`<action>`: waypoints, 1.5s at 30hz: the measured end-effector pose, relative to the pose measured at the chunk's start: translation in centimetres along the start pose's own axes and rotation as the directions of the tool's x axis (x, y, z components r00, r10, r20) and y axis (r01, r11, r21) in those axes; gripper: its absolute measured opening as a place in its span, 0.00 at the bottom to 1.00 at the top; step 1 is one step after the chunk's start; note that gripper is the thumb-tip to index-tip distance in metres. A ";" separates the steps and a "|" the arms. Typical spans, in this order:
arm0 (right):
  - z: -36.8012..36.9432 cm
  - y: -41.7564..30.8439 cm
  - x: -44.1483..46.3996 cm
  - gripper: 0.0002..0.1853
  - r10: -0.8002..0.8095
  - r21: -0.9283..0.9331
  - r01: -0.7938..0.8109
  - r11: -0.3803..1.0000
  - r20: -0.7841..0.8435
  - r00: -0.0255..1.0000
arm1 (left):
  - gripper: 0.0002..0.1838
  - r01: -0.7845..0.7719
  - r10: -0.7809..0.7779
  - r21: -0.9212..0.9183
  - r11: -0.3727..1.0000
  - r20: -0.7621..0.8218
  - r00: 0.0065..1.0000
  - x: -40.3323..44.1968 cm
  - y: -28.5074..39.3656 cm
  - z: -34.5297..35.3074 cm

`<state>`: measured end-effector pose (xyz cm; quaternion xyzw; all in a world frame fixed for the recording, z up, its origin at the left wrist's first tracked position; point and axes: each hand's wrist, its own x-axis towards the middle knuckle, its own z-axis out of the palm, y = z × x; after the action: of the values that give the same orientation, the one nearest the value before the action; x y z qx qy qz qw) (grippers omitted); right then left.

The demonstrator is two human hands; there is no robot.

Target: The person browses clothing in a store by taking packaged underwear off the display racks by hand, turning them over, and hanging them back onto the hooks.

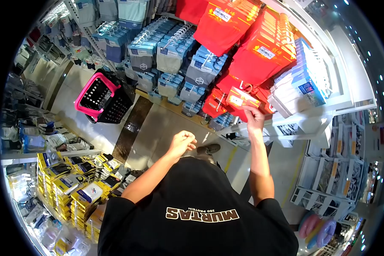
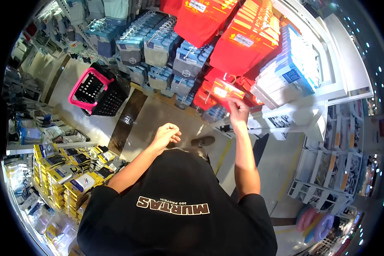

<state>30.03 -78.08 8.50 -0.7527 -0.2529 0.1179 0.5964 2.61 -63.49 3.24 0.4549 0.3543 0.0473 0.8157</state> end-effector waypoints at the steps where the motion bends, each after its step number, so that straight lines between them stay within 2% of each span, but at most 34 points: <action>1: 0.3 -1.1 0.8 0.07 -0.053 -0.058 0.055 0.997 0.026 0.998 | 0.07 -0.015 0.015 0.011 1.000 -0.004 1.000 0.0 0.1 -0.1; 2: 0.7 -2.5 2.1 0.08 -0.124 -0.112 0.135 0.985 0.100 0.987 | 0.07 -0.014 0.015 0.017 1.000 -0.024 1.000 -0.1 0.4 -0.1; 4: 0.9 0.3 4.4 0.08 -0.091 -0.164 0.114 0.980 0.139 0.986 | 0.07 -0.037 0.038 0.024 0.999 -0.019 0.999 0.3 0.2 -0.2; 7: 2.0 3.0 5.8 0.09 0.034 -0.023 -0.032 0.999 0.104 0.994 | 0.08 -0.045 0.041 0.151 0.988 0.033 0.999 2.2 0.9 -0.9; 10: 2.5 4.0 6.0 0.08 0.073 -0.074 -0.065 0.995 0.108 0.991 | 0.07 -0.184 0.197 0.343 0.921 -0.001 0.981 6.9 3.2 -2.3; 11: 2.8 3.8 5.7 0.09 0.045 -0.047 -0.041 0.998 0.081 0.996 | 0.09 -0.361 0.377 0.355 0.862 0.026 0.926 9.3 3.9 -2.9; 12: 2.8 6.0 6.3 0.10 -0.015 -0.122 0.022 0.992 0.064 0.998 | 0.10 -0.524 0.543 0.361 0.772 0.057 0.838 11.8 4.7 -3.7; 14: 2.7 5.8 5.3 0.14 -0.067 -0.273 0.078 0.959 0.049 0.997 | 0.17 -0.465 0.605 0.703 0.538 0.062 0.794 17.0 7.6 -5.2; 15: 2.5 6.2 4.5 0.18 -0.073 -0.340 0.093 0.936 0.071 0.995 | 0.23 -0.460 0.677 0.784 0.417 0.069 0.732 17.6 9.9 -5.1; 16: 2.5 6.0 3.5 0.18 -0.044 -0.291 0.058 0.955 0.053 0.998 | 0.30 -0.438 0.741 0.850 0.294 0.087 0.665 17.4 12.5 -4.5; 18: 2.3 6.0 1.1 0.17 -0.061 -0.330 0.060 0.942 0.008 0.998 | 0.37 -0.379 0.703 0.902 0.204 0.134 0.698 17.0 17.3 -3.9; 20: 1.8 8.4 -1.3 0.18 -0.198 -0.415 0.198 0.888 0.044 0.979 | 0.38 -0.314 0.685 0.949 0.038 0.204 0.699 18.1 19.9 -3.4; 21: 1.6 9.2 -2.8 0.19 -0.128 -0.334 0.147 0.931 0.079 0.989 | 0.36 -0.344 0.664 0.939 0.017 0.247 0.706 18.8 20.4 -3.6; 22: 1.5 11.0 -4.3 0.18 -0.093 -0.381 0.126 0.916 0.104 0.990 | 0.36 -0.317 0.629 0.949 -0.002 0.247 0.737 19.0 20.9 -3.3; 23: 1.4 13.4 -6.0 0.18 -0.127 -0.399 0.159 0.903 0.104 0.986 | 0.36 -0.324 0.627 0.946 -0.003 0.254 0.736 19.8 20.7 -3.4; 24: 1.9 12.0 -8.0 0.19 0.080 -0.362 -0.052 0.931 0.062 0.995 | 0.36 -0.334 0.628 0.942 -0.006 0.264 0.732 21.2 20.2 -3.8; 25: 1.7 15.4 -9.9 0.21 -0.045 -0.390 0.063 0.919 0.055 0.997 | 0.37 -0.371 0.628 0.928 0.026 0.274 0.728 22.8 19.6 -4.5; 26: 1.5 16.7 -11.6 0.21 -0.005 -0.455 0.038 0.890 0.074 0.997 | 0.35 -0.421 0.678 0.906 0.045 0.282 0.679 23.3 19.0 -4.6; 27: 1.2 17.8 -12.9 0.21 -0.091 -0.442 0.121 0.889 0.088 0.992 | 0.33 -0.429 0.671 0.899 0.082 0.269 0.691 24.2 18.5 -5.0; 28: 1.1 17.4 -13.7 0.21 0.142 -0.314 -0.103 0.944 0.103 0.985 | 0.31 -0.436 0.664 0.892 0.119 0.255 0.703 24.0 18.5 -4.5; 29: 0.5 16.8 -14.7 0.20 0.227 -0.344 -0.161 0.925 0.160 0.961 | 0.30 -0.422 0.638 0.892 0.161 0.232 0.734 23.8 18.3 -4.1; 30: 0.5 19.3 -15.8 0.17 0.209 -0.337 -0.158 0.928 0.118 0.971 | 0.30 -0.405 0.611 0.891 0.205 0.207 0.764 22.2 18.4 -3.3; 31: 0.5 19.6 -16.8 0.18 0.147 -0.396 -0.106 0.912 0.076 0.986 | 0.26 -0.423 0.550 0.830 0.363 0.176 0.817 20.7 18.2 -2.7; 32: 0.7 19.6 -17.3 0.18 0.085 -0.456 -0.058 0.888 0.041 0.996 | 0.19 -0.578 0.575 0.606 0.547 0.230 0.785 18.4 17.9 -1.7; 34: 0.8 19.5 -17.3 0.19 0.183 -0.427 -0.118 0.896 0.115 0.976 | 0.14 -0.618 0.585 0.374 0.692 0.212 0.783 17.5 16.3 -1.6; 38: 1.9 18.0 -15.1 0.22 0.403 -0.288 -0.329 0.899 0.252 0.880 | 0.13 -0.522 0.541 0.426 0.739 0.087 0.837 12.8 15.1 -2.4; 39: 2.4 16.5 -14.8 0.21 0.238 -0.361 -0.166 0.918 0.164 0.957 | 0.12 -0.506 0.534 0.416 0.755 0.058 0.844 11.9 14.4 -2.9; 40: 2.8 12.1 -13.6 0.21 0.290 -0.252 -0.248 0.935 0.146 0.946 | 0.12 -0.495 0.524 0.402 0.770 0.043 0.850 11.3 13.8 -3.0; 42: 3.3 8.5 -11.1 0.19 0.398 0.019 -0.409 0.912 0.197 0.896 | 0.10 -0.487 0.488 0.107 0.867 0.020 0.873 9.0 12.9 -2.9; 44: 3.7 4.8 -8.8 0.20 0.304 0.184 -0.350 0.918 0.239 0.922 | 0.09 -0.533 0.534 -0.031 0.845 0.076 0.842 8.2 12.1 -2.4; 45: 4.2 4.0 -7.8 0.20 0.253 0.219 -0.303 0.927 0.229 0.940 | 0.09 -0.570 0.567 0.010 0.821 0.101 0.818 8.1 12.2 -1.9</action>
<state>22.37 -79.29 2.58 -0.6841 -0.1838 0.3065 0.6359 10.43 -51.81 7.79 0.5577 0.1647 0.2600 0.7709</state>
